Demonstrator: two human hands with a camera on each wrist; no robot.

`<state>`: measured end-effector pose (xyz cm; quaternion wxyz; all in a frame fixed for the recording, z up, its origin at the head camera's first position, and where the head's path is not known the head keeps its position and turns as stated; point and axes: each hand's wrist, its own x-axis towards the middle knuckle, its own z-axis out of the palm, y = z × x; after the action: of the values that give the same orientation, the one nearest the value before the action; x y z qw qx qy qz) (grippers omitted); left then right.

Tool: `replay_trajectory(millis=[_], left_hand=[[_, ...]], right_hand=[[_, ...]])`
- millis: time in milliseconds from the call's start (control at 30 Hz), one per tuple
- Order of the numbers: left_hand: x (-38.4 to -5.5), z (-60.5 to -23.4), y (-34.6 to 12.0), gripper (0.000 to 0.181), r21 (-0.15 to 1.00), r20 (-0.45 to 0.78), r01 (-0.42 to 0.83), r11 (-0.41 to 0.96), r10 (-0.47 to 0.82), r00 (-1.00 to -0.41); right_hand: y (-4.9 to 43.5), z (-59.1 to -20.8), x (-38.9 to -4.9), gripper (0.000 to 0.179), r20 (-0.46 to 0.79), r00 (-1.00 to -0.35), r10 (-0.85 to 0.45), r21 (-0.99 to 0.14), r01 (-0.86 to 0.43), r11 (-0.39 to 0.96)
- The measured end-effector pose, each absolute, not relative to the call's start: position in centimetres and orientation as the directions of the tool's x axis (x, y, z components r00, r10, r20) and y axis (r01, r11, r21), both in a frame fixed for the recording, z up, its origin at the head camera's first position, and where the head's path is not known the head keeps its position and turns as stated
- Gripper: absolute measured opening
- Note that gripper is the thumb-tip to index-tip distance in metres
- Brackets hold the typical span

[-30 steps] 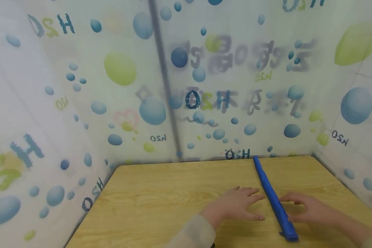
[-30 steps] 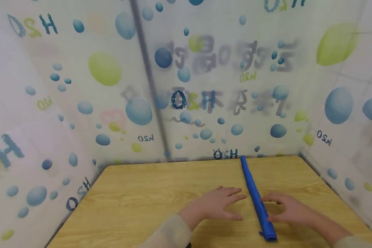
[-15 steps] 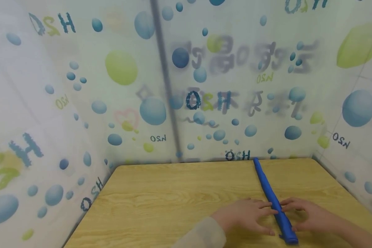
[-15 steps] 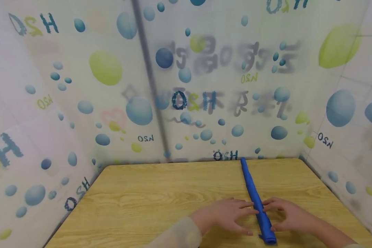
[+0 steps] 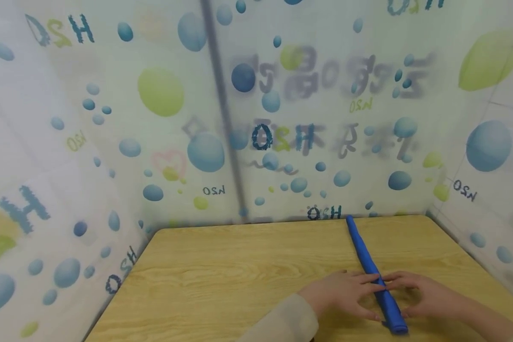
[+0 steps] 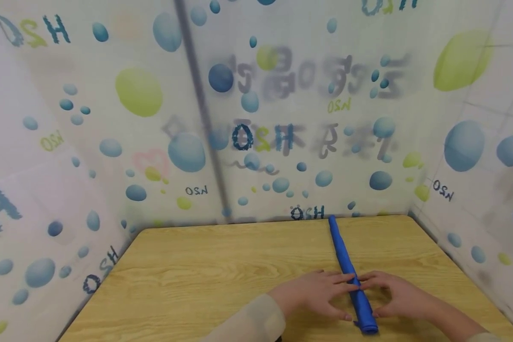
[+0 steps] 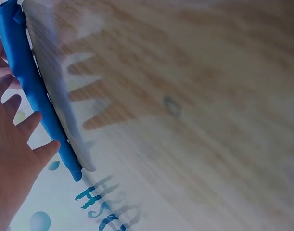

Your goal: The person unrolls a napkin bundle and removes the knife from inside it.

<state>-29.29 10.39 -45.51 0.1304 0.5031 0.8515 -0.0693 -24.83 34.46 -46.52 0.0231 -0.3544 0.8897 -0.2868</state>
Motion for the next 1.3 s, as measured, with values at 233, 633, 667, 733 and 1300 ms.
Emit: replay_trajectory(millis=[233,633,667,733,1300], left_hand=[[-29.2,-45.4,10.8,0.065,-0.011,-0.297,0.871,0.491,0.830,-0.472],[-28.6,-46.0,10.6,0.063,0.022,-0.323,0.870,0.492,0.827,-0.460],[-28.6,-46.0,10.6,0.064,0.027,-0.323,0.869,0.493,0.827,-0.459],[-28.7,-46.1,10.4,0.065,0.032,-0.323,0.867,0.497,0.826,-0.461],[-28.8,-46.1,8.2,0.068,0.102,-0.317,0.851,0.515,0.828,-0.463]], right_hand=[[34.5,-46.6,-25.0,0.048,0.161,-0.741,-0.652,-0.523,-0.624,0.580],[34.6,-46.7,-24.6,0.043,0.171,-0.707,-0.686,-0.599,-0.627,0.497],[34.6,-46.7,-24.6,0.043,0.170,-0.709,-0.685,-0.593,-0.628,0.503],[34.4,-46.7,-24.7,0.044,0.186,-0.706,-0.683,-0.556,-0.649,0.519],[32.9,-46.6,-25.0,0.046,0.099,-0.768,-0.633,-0.539,-0.577,0.614]])
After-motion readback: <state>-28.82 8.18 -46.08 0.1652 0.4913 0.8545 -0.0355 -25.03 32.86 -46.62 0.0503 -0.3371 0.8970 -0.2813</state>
